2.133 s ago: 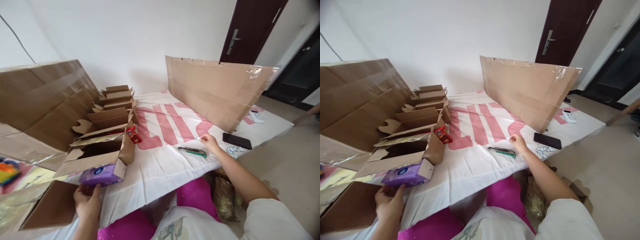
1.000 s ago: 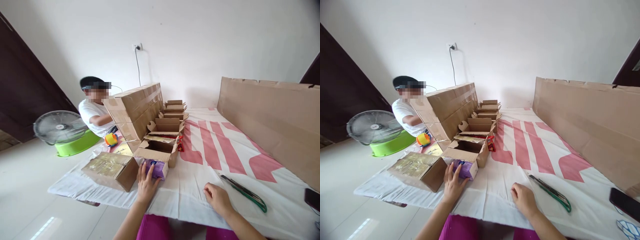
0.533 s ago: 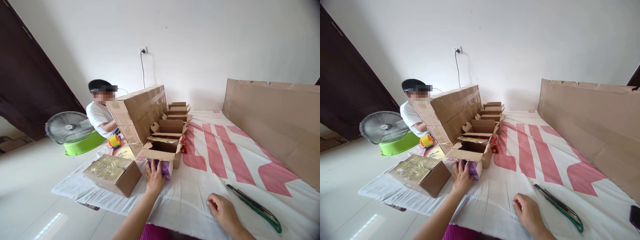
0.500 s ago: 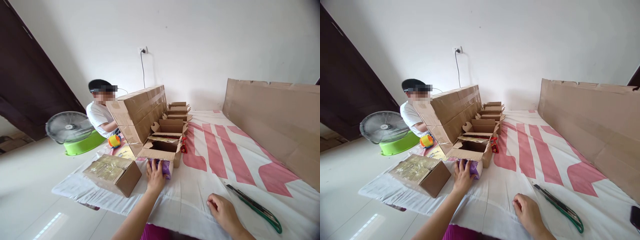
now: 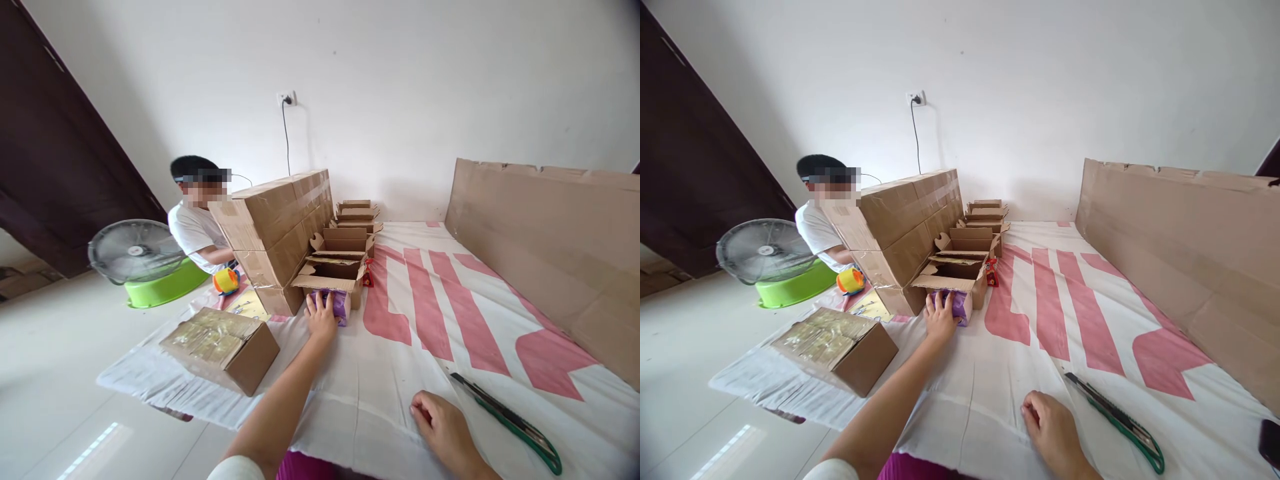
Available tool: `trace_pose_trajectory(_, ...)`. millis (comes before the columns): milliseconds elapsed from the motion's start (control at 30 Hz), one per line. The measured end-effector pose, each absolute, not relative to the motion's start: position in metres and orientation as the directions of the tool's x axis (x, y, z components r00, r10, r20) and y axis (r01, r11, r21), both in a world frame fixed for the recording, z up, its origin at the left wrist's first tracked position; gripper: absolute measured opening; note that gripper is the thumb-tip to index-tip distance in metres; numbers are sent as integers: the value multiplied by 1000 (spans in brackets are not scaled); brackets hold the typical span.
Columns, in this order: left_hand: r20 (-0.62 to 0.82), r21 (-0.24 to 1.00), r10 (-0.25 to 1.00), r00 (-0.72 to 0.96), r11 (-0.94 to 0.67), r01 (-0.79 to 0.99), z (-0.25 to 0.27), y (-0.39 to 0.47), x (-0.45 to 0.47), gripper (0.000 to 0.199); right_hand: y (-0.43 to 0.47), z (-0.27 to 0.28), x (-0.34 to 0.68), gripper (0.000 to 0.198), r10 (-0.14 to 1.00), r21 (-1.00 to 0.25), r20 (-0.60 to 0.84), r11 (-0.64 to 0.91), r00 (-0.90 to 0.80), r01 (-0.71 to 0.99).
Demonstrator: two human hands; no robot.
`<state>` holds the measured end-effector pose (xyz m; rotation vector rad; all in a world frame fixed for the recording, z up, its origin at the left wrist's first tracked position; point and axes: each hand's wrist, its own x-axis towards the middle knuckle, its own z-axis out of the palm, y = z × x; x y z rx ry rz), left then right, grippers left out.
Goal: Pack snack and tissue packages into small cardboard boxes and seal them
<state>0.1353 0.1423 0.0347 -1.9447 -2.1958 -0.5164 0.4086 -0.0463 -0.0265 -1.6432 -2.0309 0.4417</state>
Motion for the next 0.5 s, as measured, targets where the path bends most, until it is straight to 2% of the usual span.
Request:
trace_pose_trajectory(400,406,199,898,-168,93,976,24,165,143,81,-46,-21,410,23,971,-538,172,233,-165,810)
trace_pose_trajectory(500,458,253,883,-105,-16,967,24,138,147,82,-46,-22,412,23,969,-539,184,241,-167,807)
